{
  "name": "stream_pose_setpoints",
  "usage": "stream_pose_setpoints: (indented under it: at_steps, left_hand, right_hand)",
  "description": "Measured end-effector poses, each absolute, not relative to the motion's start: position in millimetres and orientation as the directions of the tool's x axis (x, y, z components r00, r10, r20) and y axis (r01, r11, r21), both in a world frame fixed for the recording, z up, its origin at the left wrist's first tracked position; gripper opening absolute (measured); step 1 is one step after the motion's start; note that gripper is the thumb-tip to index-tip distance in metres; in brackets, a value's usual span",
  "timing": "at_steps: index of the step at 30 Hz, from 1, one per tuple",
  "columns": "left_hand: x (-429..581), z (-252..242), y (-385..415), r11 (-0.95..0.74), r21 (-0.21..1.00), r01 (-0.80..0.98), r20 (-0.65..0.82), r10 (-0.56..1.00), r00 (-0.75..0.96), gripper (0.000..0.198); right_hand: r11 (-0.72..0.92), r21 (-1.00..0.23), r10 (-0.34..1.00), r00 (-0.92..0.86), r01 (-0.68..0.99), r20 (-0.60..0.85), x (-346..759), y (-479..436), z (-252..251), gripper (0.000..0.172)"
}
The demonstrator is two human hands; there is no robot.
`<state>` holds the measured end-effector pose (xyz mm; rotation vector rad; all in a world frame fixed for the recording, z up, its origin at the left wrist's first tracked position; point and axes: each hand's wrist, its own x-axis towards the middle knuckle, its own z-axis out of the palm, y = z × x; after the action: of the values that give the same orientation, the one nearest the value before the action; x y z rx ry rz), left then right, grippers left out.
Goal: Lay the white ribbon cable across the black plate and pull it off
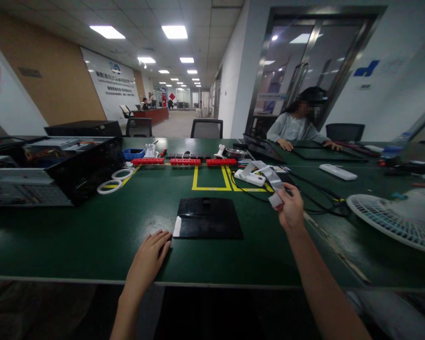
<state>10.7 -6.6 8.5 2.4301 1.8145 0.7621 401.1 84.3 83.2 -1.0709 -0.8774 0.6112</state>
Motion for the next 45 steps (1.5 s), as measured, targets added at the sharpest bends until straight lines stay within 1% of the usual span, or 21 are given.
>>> stream_pose_setpoints:
  at_steps: [5,9,15,19,23,26,29,32,36,39,45]
  left_hand:
    - [9.8,6.7,-6.0,-0.331,0.304,0.893,0.374,0.904,0.208,0.032]
    - [9.5,7.0,-5.8,-0.332,0.307,0.892,0.373,0.904,0.208,0.032]
    - [9.8,8.6,-5.8,-0.32,0.292,0.901,0.357,0.911,0.208,0.033]
    - [9.3,8.3,-6.0,-0.325,0.294,0.899,0.357,0.91,0.212,0.033]
    - [9.4,8.2,-6.2,-0.324,0.296,0.898,0.362,0.909,0.209,0.033]
    - [9.5,7.9,-5.9,-0.323,0.298,0.898,0.363,0.909,0.206,0.033]
    - [9.1,6.2,-5.0,-0.324,0.295,0.899,0.363,0.908,0.208,0.033]
    - [8.1,3.6,-4.3,-0.329,0.29,0.899,0.366,0.906,0.214,0.033]
    - [7.1,1.2,-3.8,-0.331,0.292,0.897,0.364,0.906,0.216,0.034]
    - [7.0,0.9,-3.5,-0.331,0.294,0.897,0.366,0.906,0.214,0.033]
    - [8.1,1.9,-3.1,-0.336,0.289,0.896,0.368,0.903,0.22,0.033]
  right_hand:
    - [0.372,-0.928,0.74,0.602,0.007,0.301,406.8,85.9,80.2,0.043]
    - [0.382,-0.924,0.718,0.628,0.003,0.299,406.0,85.1,80.6,0.041]
    - [0.375,-0.927,0.712,0.648,-0.027,0.269,402.2,83.3,83.8,0.037]
    - [0.385,-0.923,0.731,0.616,-0.016,0.294,399.0,83.0,83.2,0.036]
    - [0.407,-0.913,0.797,0.484,0.014,0.363,392.1,80.2,83.6,0.036]
    - [0.405,-0.914,0.849,0.373,-0.002,0.375,386.5,76.4,84.9,0.036]
    - [0.391,-0.918,0.898,0.249,-0.07,0.363,383.0,73.0,85.2,0.035]
    - [0.359,-0.92,0.933,0.089,-0.156,0.349,382.0,70.4,83.9,0.033]
    - [0.303,-0.918,0.929,-0.135,-0.255,0.344,382.8,66.3,81.1,0.028]
    - [0.25,-0.921,0.909,-0.253,-0.3,0.33,384.0,62.3,80.0,0.027]
    - [0.162,-0.959,0.903,-0.356,-0.234,0.239,383.5,57.2,79.2,0.027]
